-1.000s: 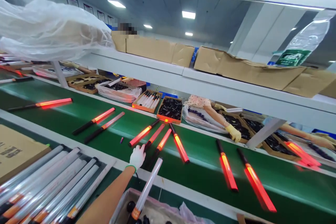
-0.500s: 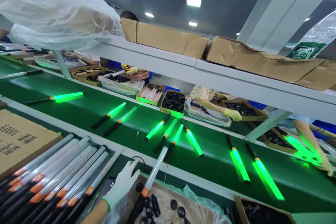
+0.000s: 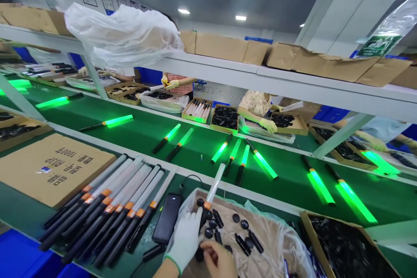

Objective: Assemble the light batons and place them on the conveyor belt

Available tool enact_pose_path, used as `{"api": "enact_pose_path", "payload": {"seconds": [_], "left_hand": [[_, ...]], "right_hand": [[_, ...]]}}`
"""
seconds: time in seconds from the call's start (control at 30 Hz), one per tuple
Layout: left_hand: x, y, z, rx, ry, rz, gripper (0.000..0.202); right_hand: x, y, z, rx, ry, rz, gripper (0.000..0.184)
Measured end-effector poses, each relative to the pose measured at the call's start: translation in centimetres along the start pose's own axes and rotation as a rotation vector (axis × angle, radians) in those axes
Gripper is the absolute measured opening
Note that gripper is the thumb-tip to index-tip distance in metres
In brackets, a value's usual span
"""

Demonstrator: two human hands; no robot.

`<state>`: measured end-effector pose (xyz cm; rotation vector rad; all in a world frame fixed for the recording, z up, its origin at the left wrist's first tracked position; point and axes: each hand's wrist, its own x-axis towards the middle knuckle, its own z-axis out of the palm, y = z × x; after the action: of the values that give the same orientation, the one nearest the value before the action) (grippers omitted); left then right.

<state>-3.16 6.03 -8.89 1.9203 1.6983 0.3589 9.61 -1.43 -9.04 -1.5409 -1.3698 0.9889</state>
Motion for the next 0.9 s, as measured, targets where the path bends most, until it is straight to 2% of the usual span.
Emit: {"api": "enact_pose_path", "payload": {"seconds": [0.13, 0.23, 0.3, 0.37, 0.47, 0.53, 0.63, 0.73, 0.83, 0.9], "left_hand": [[0.5, -0.2, -0.2, -0.126, 0.028, -0.019, 0.058], [-0.5, -0.9, -1.3, -0.266, -0.033, 0.045, 0.051], [-1.5, -0.8, -1.8, -0.371, -0.103, 0.145, 0.05], [-2.4, -0.2, -2.1, -0.396, -0.148, 0.246, 0.054], [-2.9, 0.8, -2.0, -0.166, -0.149, 0.333, 0.064], [-2.8, 1.1, -1.9, -0.019, -0.083, 0.323, 0.071], [-2.5, 0.5, -1.8, -0.021, 0.041, 0.231, 0.074], [-2.5, -0.7, -1.4, -0.057, 0.027, 0.182, 0.067], [-3.0, -1.4, -0.7, -0.04, 0.001, 0.191, 0.063], [-3.3, -1.4, -0.3, -0.033, -0.018, 0.203, 0.061]], "right_hand": [[0.3, 2.0, 0.5, 0.108, 0.014, 0.055, 0.042], [0.7, 2.3, -0.4, 0.289, 0.114, 0.156, 0.062], [1.6, 1.5, -1.5, 0.439, 0.202, 0.26, 0.078], [2.9, 0.3, -2.9, 0.572, 0.248, 0.369, 0.086], [4.5, -1.7, -5.3, 0.656, 0.251, 0.416, 0.075], [4.6, -2.5, -7.0, 0.576, 0.252, 0.33, 0.066], [3.4, -2.0, -9.1, 0.259, 0.33, 0.096, 0.052], [2.1, 0.5, -10.0, -0.035, 0.399, -0.085, 0.044], [1.4, 3.5, -9.8, -0.177, 0.31, -0.106, 0.044], [1.2, 4.9, -9.5, -0.226, 0.371, -0.122, 0.042]]}}
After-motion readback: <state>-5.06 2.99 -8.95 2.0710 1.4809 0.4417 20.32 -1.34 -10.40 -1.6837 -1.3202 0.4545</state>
